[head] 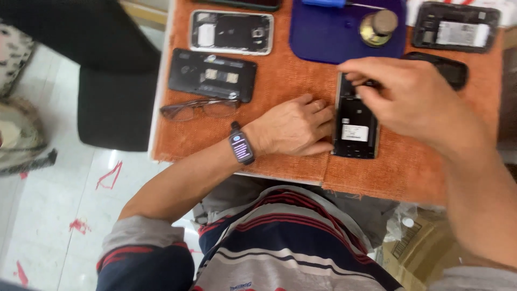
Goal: Disassembling a mobile phone by removing screws with a screwdriver and extracting internal components.
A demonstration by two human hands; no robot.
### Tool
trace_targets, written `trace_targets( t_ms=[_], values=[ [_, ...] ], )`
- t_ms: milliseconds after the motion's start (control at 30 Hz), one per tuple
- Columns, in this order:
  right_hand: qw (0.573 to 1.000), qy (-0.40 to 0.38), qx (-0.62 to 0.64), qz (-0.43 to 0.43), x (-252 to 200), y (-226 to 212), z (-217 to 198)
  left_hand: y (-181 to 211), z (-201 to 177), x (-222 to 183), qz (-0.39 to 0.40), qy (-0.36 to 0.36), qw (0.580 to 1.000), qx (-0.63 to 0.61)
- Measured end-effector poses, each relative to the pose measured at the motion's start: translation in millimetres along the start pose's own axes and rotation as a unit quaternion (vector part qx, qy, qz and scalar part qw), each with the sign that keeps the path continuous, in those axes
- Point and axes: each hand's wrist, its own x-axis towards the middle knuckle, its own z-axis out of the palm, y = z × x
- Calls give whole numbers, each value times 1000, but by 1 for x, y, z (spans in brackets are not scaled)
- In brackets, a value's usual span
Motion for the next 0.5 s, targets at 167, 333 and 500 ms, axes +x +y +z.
trace_targets(
  t_ms=[167, 333, 500],
  values=[
    [988, 80, -127, -21, -1, 14, 9, 2, -7, 6, 8, -5, 1000, -2],
    [997, -53, 62, 3, 8, -10, -8, 2, -4, 3, -27, -41, 999, 8],
    [998, 32, -49, -19, 7, 7, 6, 1, -8, 5, -35, -44, 998, -2]
  ],
)
